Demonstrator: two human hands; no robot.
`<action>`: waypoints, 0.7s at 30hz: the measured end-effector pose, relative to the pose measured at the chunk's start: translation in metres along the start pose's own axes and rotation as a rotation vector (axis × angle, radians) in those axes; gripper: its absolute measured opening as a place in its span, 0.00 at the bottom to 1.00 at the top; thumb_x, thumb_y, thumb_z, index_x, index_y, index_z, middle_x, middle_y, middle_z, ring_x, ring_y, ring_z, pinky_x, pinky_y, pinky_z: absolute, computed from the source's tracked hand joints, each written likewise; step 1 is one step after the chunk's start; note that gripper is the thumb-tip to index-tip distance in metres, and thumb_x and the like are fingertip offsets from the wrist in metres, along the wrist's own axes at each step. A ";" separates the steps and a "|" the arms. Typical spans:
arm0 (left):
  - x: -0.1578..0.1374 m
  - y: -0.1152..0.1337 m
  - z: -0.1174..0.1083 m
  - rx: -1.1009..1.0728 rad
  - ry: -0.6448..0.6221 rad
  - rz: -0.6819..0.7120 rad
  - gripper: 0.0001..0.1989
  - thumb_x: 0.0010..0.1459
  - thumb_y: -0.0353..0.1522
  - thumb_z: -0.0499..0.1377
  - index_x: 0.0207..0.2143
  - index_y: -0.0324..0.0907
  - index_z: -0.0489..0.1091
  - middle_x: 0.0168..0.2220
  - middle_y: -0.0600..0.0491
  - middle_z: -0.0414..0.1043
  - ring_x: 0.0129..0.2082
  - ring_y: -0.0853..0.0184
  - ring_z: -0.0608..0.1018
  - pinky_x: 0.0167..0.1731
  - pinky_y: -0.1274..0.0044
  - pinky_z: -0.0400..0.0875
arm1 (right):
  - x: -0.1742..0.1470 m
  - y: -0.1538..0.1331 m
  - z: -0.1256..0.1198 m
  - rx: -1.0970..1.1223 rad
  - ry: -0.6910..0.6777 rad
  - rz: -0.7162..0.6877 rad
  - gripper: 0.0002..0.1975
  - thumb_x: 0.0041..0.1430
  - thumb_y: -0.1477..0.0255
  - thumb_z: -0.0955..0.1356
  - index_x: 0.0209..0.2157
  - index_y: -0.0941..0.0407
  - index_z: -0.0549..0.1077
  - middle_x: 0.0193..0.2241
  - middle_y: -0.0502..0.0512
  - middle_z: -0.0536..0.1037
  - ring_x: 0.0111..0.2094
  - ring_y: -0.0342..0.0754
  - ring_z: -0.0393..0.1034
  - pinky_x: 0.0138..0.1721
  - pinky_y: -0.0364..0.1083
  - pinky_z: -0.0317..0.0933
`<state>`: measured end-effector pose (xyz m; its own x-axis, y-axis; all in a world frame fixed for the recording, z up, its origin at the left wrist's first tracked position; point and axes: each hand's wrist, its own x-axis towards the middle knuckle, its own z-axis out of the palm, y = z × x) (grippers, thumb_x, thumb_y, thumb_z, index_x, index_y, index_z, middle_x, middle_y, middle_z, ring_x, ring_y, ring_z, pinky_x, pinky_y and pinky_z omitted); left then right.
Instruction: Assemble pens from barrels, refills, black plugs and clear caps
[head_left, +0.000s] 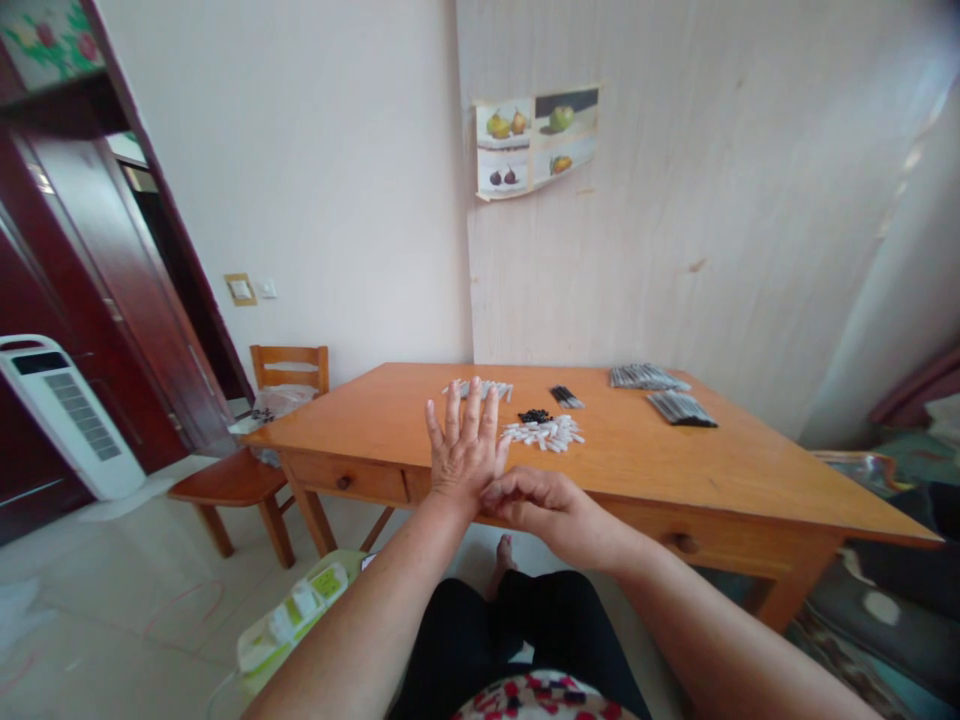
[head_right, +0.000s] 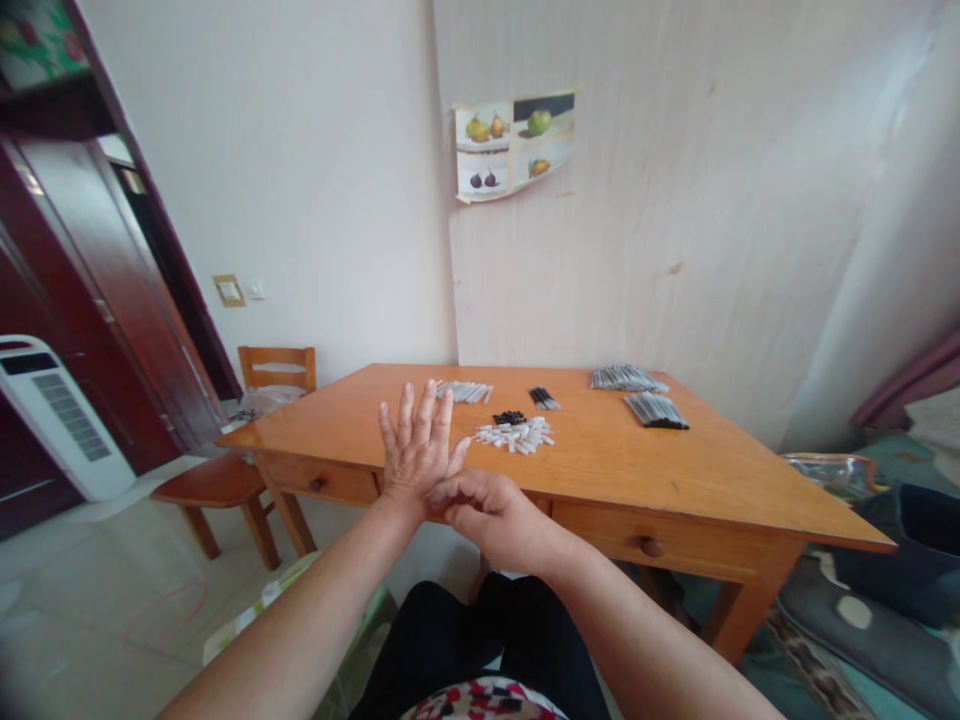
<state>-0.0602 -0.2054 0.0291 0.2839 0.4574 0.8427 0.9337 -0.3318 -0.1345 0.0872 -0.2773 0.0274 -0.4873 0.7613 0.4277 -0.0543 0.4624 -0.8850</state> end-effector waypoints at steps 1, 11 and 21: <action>0.000 0.000 0.000 0.004 -0.003 -0.006 0.37 0.59 0.42 0.55 0.67 0.42 0.47 0.67 0.44 0.47 0.68 0.49 0.44 0.62 0.50 0.33 | 0.000 0.001 0.000 0.024 0.010 0.025 0.07 0.57 0.73 0.64 0.35 0.57 0.74 0.30 0.52 0.73 0.31 0.42 0.66 0.35 0.44 0.62; -0.002 0.003 -0.001 0.030 -0.030 0.003 0.39 0.60 0.43 0.52 0.68 0.38 0.40 0.68 0.42 0.41 0.68 0.51 0.39 0.63 0.51 0.34 | 0.004 0.013 -0.003 -0.232 0.347 -0.036 0.14 0.57 0.74 0.63 0.45 0.55 0.71 0.24 0.47 0.70 0.25 0.41 0.62 0.29 0.42 0.59; -0.005 0.008 -0.006 0.042 -0.087 0.025 0.40 0.61 0.44 0.51 0.68 0.36 0.40 0.69 0.42 0.38 0.68 0.53 0.39 0.63 0.51 0.32 | 0.009 0.010 -0.008 -0.338 0.529 -0.082 0.14 0.61 0.64 0.63 0.27 0.56 0.72 0.22 0.50 0.70 0.26 0.44 0.64 0.32 0.45 0.60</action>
<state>-0.0553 -0.2153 0.0266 0.3236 0.5201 0.7904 0.9339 -0.3100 -0.1783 0.0894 -0.2622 0.0233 0.0083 0.7989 0.6014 0.2469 0.5812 -0.7754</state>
